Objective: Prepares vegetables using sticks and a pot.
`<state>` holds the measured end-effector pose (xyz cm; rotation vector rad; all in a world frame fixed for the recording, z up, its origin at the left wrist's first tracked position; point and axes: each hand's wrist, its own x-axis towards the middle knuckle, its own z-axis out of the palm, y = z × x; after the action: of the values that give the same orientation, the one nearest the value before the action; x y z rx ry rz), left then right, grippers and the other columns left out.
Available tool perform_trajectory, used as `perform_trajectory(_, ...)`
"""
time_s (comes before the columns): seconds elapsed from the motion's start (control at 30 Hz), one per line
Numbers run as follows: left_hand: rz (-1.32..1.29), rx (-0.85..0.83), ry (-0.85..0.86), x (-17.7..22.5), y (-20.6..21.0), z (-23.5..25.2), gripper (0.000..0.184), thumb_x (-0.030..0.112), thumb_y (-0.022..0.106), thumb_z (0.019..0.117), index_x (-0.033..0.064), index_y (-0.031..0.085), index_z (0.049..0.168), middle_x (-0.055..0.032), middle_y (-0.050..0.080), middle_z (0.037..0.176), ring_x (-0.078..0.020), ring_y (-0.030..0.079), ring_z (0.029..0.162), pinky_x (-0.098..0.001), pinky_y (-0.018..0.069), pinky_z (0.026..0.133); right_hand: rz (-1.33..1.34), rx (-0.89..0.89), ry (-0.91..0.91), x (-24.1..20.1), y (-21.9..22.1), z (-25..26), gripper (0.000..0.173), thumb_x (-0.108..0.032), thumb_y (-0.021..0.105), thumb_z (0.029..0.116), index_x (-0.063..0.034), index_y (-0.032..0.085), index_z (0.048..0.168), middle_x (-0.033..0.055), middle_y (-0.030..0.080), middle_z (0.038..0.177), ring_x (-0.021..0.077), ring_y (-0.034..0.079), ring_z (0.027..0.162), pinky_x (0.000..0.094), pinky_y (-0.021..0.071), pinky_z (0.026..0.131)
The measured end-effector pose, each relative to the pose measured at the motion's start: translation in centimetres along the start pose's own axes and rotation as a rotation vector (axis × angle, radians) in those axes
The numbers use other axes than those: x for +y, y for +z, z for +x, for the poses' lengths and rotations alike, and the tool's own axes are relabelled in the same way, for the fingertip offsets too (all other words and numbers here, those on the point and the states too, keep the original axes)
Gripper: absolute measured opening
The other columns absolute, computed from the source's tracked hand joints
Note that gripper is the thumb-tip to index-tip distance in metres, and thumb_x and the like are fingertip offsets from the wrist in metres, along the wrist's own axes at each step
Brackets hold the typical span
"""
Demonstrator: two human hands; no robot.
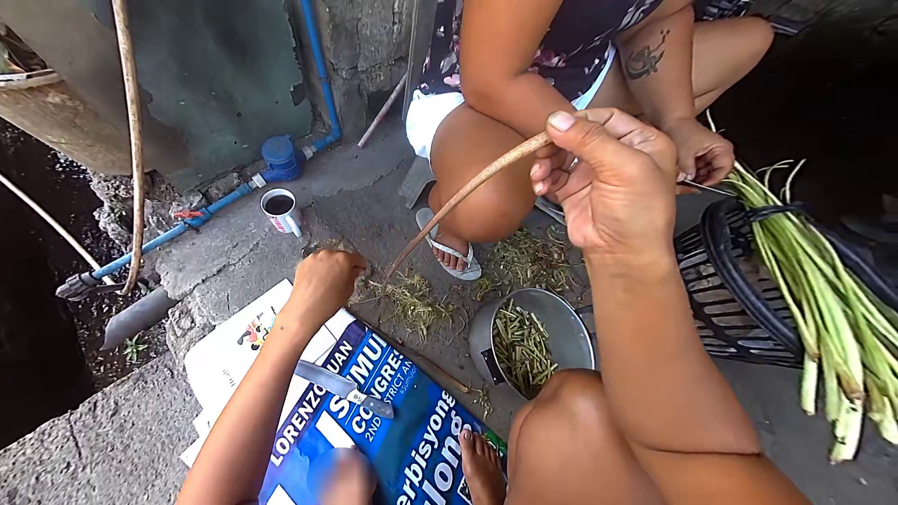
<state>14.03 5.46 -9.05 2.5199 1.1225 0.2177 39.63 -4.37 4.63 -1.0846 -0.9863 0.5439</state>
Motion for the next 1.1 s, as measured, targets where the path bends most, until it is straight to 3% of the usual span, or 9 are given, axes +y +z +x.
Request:
perform_trajectory(0.1,-0.033,-0.064,-0.050,-0.1,1.1,0.7,0.026,0.009,0.055,0.1035,0.0134,0.078,0.115,-0.0184,0.075,0.103,-0.0424,0.070,0.100,-0.0647,0.0508,0.084,-0.013,0.005,0.007,0.3,0.0,0.0,0.014,-0.005,0.062,0.0993,-0.0091,0.064,0.086,0.0000,0.071,0.072,0.0069,0.067,0.057,0.0203,0.0584,0.056)
perform_trajectory(0.23,-0.085,0.211,0.033,-0.5,3.0,1.7,0.010,0.019,0.076,0.0912,0.0107,0.080,0.089,-0.0131,0.076,0.092,-0.0372,0.072,0.095,-0.0613,0.0534,0.076,-0.027,-0.010,0.022,0.6,0.3,-0.1,0.012,-0.006,0.064,0.0985,-0.0087,0.064,0.087,0.0000,0.071,0.073,0.0070,0.067,0.058,0.0206,0.0587,0.057)
perform_trajectory(0.33,-0.009,0.325,0.129,-1.2,4.2,2.7,0.017,0.022,0.080,0.0877,0.0082,0.075,0.078,-0.0124,0.073,0.085,-0.0374,0.068,0.102,-0.0563,0.0525,0.081,-0.054,-0.033,0.024,0.6,0.4,-0.2,0.012,-0.006,0.064,0.0987,-0.0099,0.064,0.088,-0.0015,0.071,0.072,0.0068,0.067,0.058,0.0211,0.0594,0.057)
perform_trajectory(0.4,0.043,0.259,0.191,-1.9,4.6,3.1,0.008,0.008,0.072,0.0915,0.0080,0.079,0.091,-0.0143,0.073,0.101,-0.0410,0.060,0.117,-0.0603,0.0469,0.093,-0.059,-0.049,0.022,0.5,0.5,-0.4,0.012,-0.006,0.064,0.0989,-0.0104,0.063,0.088,-0.0020,0.071,0.071,0.0065,0.067,0.058,0.0206,0.0591,0.056)
perform_trajectory(0.47,0.050,0.177,0.173,-2.6,4.9,3.3,0.025,-0.002,0.063,0.0928,0.0105,0.081,0.105,-0.0135,0.073,0.115,-0.0415,0.056,0.126,-0.0632,0.0415,0.102,-0.065,-0.062,0.019,0.4,0.5,-0.5,0.012,-0.007,0.063,0.0991,-0.0110,0.064,0.088,-0.0024,0.071,0.072,0.0063,0.067,0.058,0.0205,0.0593,0.056)
perform_trajectory(0.6,-0.071,0.201,0.069,-3.5,4.2,3.1,0.021,0.019,0.068,0.0986,0.0078,0.078,0.113,-0.0153,0.076,0.106,-0.0415,0.062,0.122,-0.0652,0.0307,0.115,-0.068,-0.083,0.011,0.4,0.7,-0.7,0.011,-0.006,0.063,0.0989,-0.0105,0.064,0.089,-0.0026,0.071,0.072,0.0063,0.067,0.059,0.0209,0.0596,0.057)
perform_trajectory(0.73,-0.309,0.397,0.167,-2.6,1.4,2.6,0.032,0.029,0.062,0.1027,0.0055,0.075,0.120,-0.0127,0.072,0.124,-0.0384,0.057,0.132,-0.0638,0.0313,0.116,-0.059,-0.118,0.038,1.0,1.6,-1.2,0.010,-0.004,0.064,0.0973,-0.0088,0.063,0.089,-0.0020,0.070,0.071,0.0063,0.066,0.057,0.0212,0.0592,0.056)
perform_trajectory(0.83,-0.493,0.586,0.302,0.6,-0.9,1.6,0.027,0.025,0.063,0.1014,0.0035,0.077,0.111,-0.0097,0.075,0.116,-0.0291,0.061,0.128,-0.0526,0.0372,0.117,-0.097,-0.177,0.063,1.3,2.2,-2.3,0.006,-0.010,0.065,0.0993,-0.0118,0.065,0.093,-0.0031,0.069,0.071,0.0042,0.064,0.056,0.0180,0.0570,0.054)
perform_trajectory(1.1,-0.429,0.804,0.458,5.6,-2.4,0.4,0.012,0.015,0.077,0.0912,0.0058,0.080,0.098,-0.0057,0.078,0.098,-0.0215,0.071,0.108,-0.0487,0.0435,0.112,-0.085,-0.253,0.146,1.9,3.7,-3.5,0.005,-0.012,0.065,0.1003,-0.0098,0.064,0.096,0.0009,0.071,0.075,0.0042,0.064,0.055,0.0170,0.0543,0.050)
